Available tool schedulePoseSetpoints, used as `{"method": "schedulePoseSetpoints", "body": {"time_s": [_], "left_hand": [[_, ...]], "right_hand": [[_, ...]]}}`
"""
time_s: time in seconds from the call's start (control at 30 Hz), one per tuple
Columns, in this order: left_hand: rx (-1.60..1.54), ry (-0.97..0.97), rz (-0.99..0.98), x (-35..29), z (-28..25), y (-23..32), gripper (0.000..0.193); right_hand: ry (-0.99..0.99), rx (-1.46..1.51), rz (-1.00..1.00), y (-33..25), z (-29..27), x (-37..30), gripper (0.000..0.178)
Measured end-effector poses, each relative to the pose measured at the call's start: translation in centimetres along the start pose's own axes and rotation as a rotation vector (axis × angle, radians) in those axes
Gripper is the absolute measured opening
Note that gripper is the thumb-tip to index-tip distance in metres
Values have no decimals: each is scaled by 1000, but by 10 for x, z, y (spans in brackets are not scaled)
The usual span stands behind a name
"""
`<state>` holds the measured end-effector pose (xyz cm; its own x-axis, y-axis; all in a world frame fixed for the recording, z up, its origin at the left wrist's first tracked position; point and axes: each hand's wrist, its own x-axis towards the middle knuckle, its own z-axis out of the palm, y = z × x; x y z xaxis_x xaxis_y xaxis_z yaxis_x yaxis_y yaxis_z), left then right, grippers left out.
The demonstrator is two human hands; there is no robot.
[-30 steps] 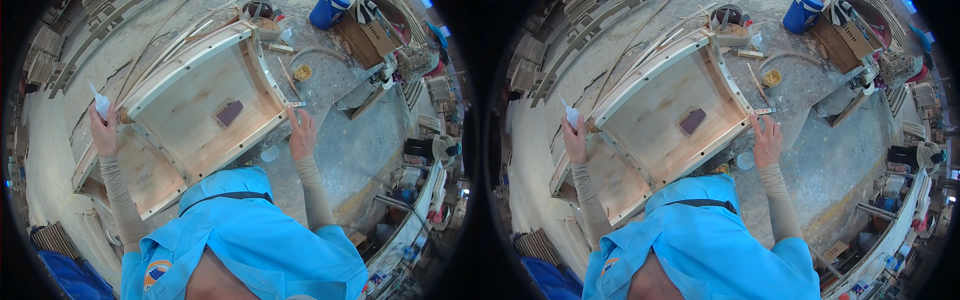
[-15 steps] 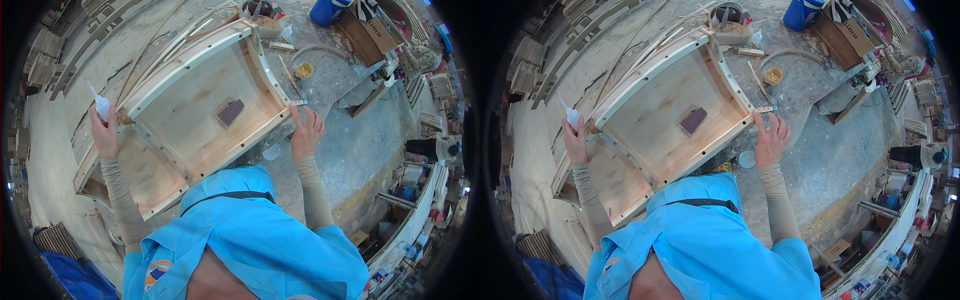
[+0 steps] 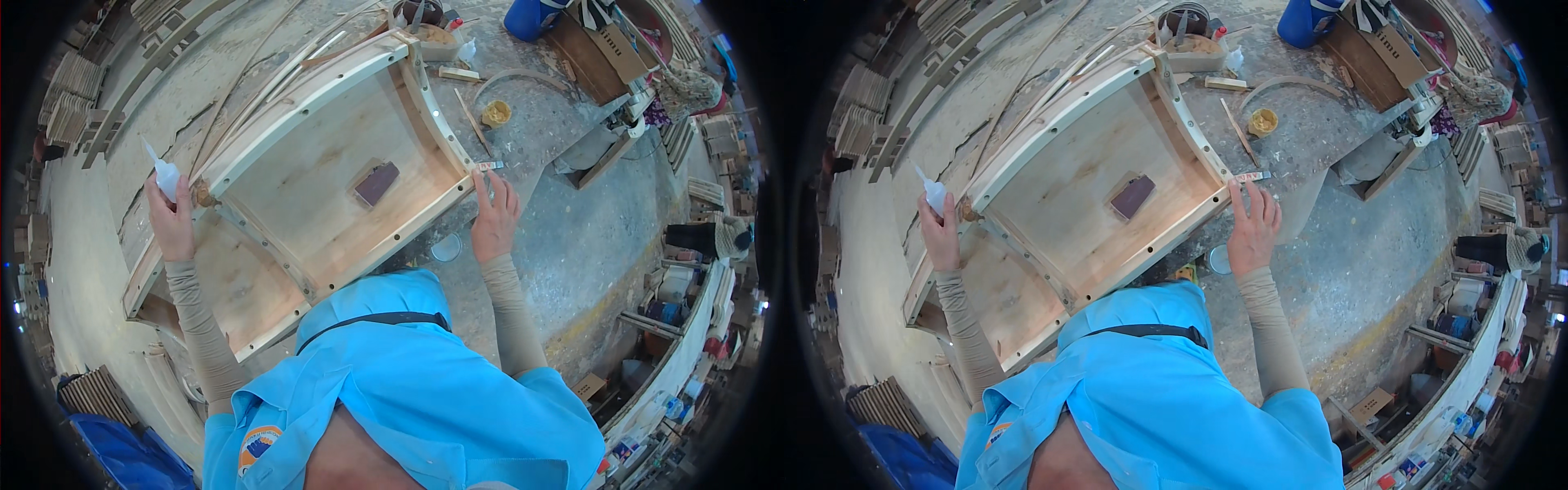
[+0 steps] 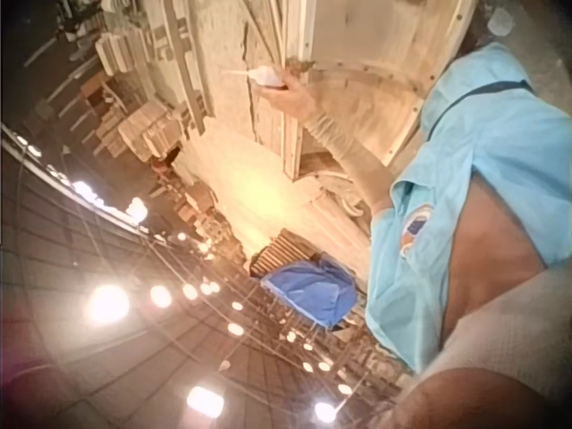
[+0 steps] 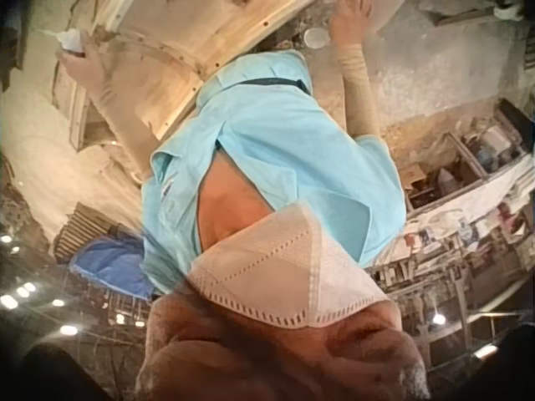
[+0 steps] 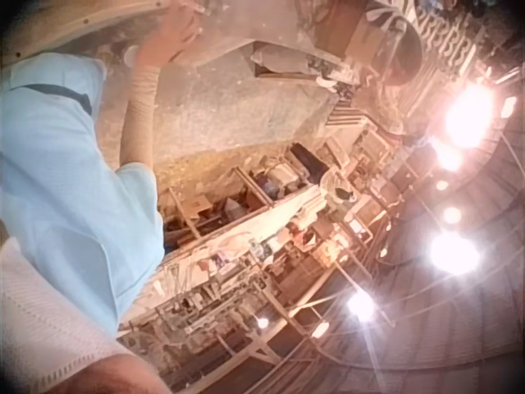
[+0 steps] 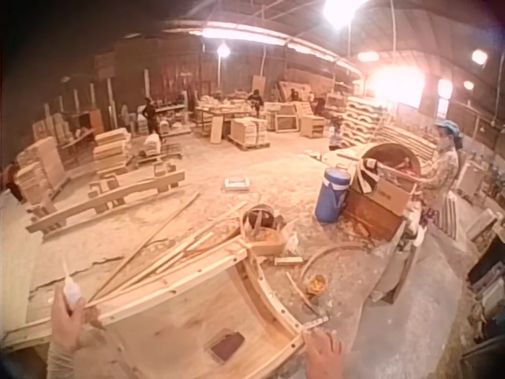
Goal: The person assembles a wooden chair frame by applying glue to joints and inserting small wooden dowels. They use a utility knife to scrape excess glue and a hammer to tap the dowels into place. The person then lifts the assembled frame and places it on a workbench.
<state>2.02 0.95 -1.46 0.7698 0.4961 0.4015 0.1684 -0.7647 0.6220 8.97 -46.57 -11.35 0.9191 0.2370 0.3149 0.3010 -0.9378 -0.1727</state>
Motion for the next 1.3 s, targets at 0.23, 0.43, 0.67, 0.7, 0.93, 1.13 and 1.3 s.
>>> {"method": "schedulePoseSetpoints", "body": {"time_s": [0.23,0.43,0.67,0.7,0.93,1.13,1.3], "left_hand": [[-25,-10,-31,-1,0,1,41],[-32,2,3,-1,1,-5,43],[-21,-23,-15,1,1,-2,43],[-22,-29,-25,0,0,-5,43],[5,-32,-5,1,1,-1,42],[-33,-23,4,0,0,-1,42],[-4,-39,-25,1,0,-5,39]], "right_hand": [[78,14,52,9,-4,-1,64],[19,-34,35,5,-4,7,65],[-22,-24,129,25,6,-28,65],[-12,-10,121,23,5,-26,66],[13,-77,19,0,-3,8,68],[-7,-79,76,6,-6,-10,65],[12,12,119,6,-13,-1,66]]}}
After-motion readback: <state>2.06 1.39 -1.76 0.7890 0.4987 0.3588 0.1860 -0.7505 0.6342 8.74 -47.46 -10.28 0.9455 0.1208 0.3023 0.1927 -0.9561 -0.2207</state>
